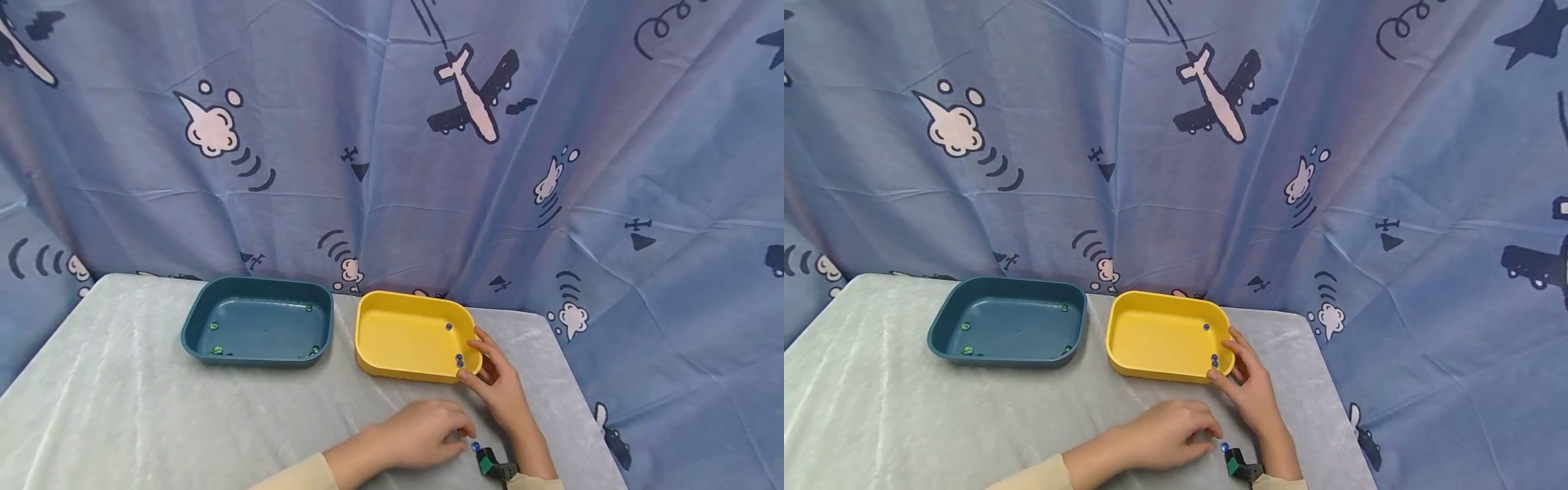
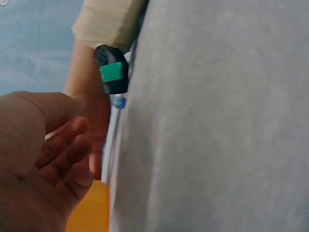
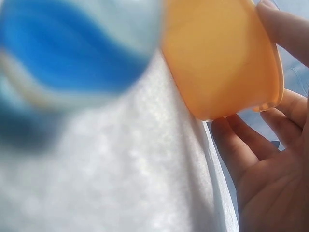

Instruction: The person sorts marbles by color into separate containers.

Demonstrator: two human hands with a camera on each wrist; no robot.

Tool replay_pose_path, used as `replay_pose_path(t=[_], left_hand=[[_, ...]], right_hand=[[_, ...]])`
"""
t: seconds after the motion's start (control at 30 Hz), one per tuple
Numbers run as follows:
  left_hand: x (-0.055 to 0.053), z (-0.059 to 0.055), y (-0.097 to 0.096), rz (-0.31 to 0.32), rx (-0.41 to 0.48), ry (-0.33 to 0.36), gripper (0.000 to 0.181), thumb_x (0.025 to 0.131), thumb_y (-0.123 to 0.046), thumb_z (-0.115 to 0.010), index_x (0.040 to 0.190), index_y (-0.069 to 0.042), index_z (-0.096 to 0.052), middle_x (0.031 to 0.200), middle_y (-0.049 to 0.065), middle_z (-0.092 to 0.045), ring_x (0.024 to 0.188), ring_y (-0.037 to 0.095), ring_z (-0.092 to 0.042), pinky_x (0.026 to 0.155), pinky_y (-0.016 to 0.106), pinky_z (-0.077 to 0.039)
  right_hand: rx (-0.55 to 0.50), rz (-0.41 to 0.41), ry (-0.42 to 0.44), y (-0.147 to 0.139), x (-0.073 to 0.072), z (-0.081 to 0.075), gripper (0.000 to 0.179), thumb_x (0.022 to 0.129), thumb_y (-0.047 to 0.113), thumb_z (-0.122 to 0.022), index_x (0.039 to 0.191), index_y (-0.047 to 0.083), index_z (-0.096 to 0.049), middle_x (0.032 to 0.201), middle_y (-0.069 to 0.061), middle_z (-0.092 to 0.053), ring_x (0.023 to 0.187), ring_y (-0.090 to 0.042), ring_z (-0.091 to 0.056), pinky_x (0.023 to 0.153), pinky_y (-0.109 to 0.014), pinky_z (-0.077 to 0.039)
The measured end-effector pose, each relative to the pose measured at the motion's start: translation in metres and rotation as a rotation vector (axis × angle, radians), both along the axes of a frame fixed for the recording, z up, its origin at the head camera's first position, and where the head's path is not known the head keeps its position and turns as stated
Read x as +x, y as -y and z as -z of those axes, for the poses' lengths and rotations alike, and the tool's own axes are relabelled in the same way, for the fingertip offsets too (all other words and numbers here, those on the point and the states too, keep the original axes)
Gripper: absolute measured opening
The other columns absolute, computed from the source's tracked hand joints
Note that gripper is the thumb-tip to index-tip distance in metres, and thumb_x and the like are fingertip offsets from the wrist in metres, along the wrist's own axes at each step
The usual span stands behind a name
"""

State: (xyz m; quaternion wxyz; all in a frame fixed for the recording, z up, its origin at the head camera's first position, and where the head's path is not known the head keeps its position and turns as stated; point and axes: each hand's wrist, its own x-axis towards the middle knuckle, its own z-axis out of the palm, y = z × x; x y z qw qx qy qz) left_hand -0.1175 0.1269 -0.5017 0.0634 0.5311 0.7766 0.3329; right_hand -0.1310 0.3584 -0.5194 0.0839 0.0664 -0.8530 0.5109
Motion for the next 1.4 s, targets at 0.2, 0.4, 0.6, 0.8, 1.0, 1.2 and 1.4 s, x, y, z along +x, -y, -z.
replay_pose_path(t=[0.2, 0.4, 0.6, 0.8, 1.0, 1.2, 1.4], left_hand=[[0.004, 0.002, -0.014, -0.003, -0.039, -0.017, 0.021, 0.103, -0.022, -0.08, 0.124, -0.023, -0.079, 0.113, -0.02, -0.071, 0.1, -0.011, -0.058, 0.085, 0.006, -0.048], [0.009, 0.004, -0.024, -0.031, -0.09, -0.019, 0.022, 0.103, -0.024, -0.08, 0.125, -0.026, -0.08, 0.114, -0.02, -0.069, 0.102, -0.012, -0.058, 0.081, 0.006, -0.048], [0.01, 0.009, -0.028, -0.065, -0.139, -0.022, 0.023, 0.102, -0.027, -0.08, 0.126, -0.028, -0.079, 0.117, -0.021, -0.069, 0.107, -0.009, -0.061, 0.083, 0.011, -0.053], [0.009, 0.012, -0.031, -0.066, -0.168, -0.017, 0.024, 0.101, -0.027, -0.081, 0.125, -0.029, -0.08, 0.118, -0.022, -0.07, 0.109, -0.006, -0.063, 0.083, 0.015, -0.055], [0.008, 0.016, -0.034, -0.06, -0.176, -0.007, 0.021, 0.101, -0.029, -0.082, 0.122, -0.031, -0.081, 0.114, -0.023, -0.069, 0.105, -0.007, -0.062, 0.08, 0.016, -0.055], [0.006, 0.018, -0.035, -0.05, -0.17, -0.002, 0.016, 0.102, -0.027, -0.081, 0.117, -0.032, -0.082, 0.109, -0.023, -0.068, 0.101, -0.008, -0.061, 0.077, 0.014, -0.053], [0.007, 0.02, -0.037, -0.066, -0.155, -0.02, 0.012, 0.1, -0.026, -0.083, 0.11, -0.033, -0.083, 0.101, -0.024, -0.066, 0.093, -0.008, -0.059, 0.07, 0.014, -0.049]], right_hand=[[0.004, 0.018, 0.003, 0.001, 0.001, -0.002, 0.057, 0.099, 0.012, -0.084, 0.149, 0.002, -0.059, 0.177, -0.009, -0.033, 0.149, -0.044, -0.048, 0.108, -0.013, -0.047], [-0.009, 0.025, 0.02, 0.003, 0.001, -0.003, 0.058, 0.099, 0.014, -0.084, 0.15, 0.002, -0.059, 0.177, -0.008, -0.033, 0.15, -0.044, -0.048, 0.107, -0.013, -0.048], [-0.022, 0.011, 0.017, 0.004, 0.001, 0.0, 0.058, 0.099, 0.012, -0.084, 0.149, -0.001, -0.057, 0.177, -0.011, -0.032, 0.15, -0.048, -0.045, 0.109, -0.014, -0.047], [-0.034, 0.017, 0.032, 0.002, 0.0, 0.001, 0.059, 0.099, 0.01, -0.083, 0.151, 0.001, -0.057, 0.178, -0.006, -0.031, 0.151, -0.044, -0.045, 0.109, -0.014, -0.046], [-0.055, 0.016, 0.041, 0.001, 0.0, 0.001, 0.06, 0.099, 0.01, -0.083, 0.152, 0.002, -0.057, 0.178, -0.003, -0.031, 0.152, -0.041, -0.045, 0.109, -0.013, -0.047], [-0.053, 0.024, 0.043, 0.001, 0.0, 0.002, 0.059, 0.099, 0.009, -0.083, 0.151, 0.001, -0.057, 0.178, -0.005, -0.031, 0.153, -0.043, -0.044, 0.109, -0.014, -0.046], [-0.059, 0.019, 0.037, 0.001, 0.0, 0.002, 0.058, 0.099, 0.007, -0.083, 0.151, 0.001, -0.057, 0.177, -0.004, -0.032, 0.151, -0.043, -0.045, 0.109, -0.015, -0.047]])
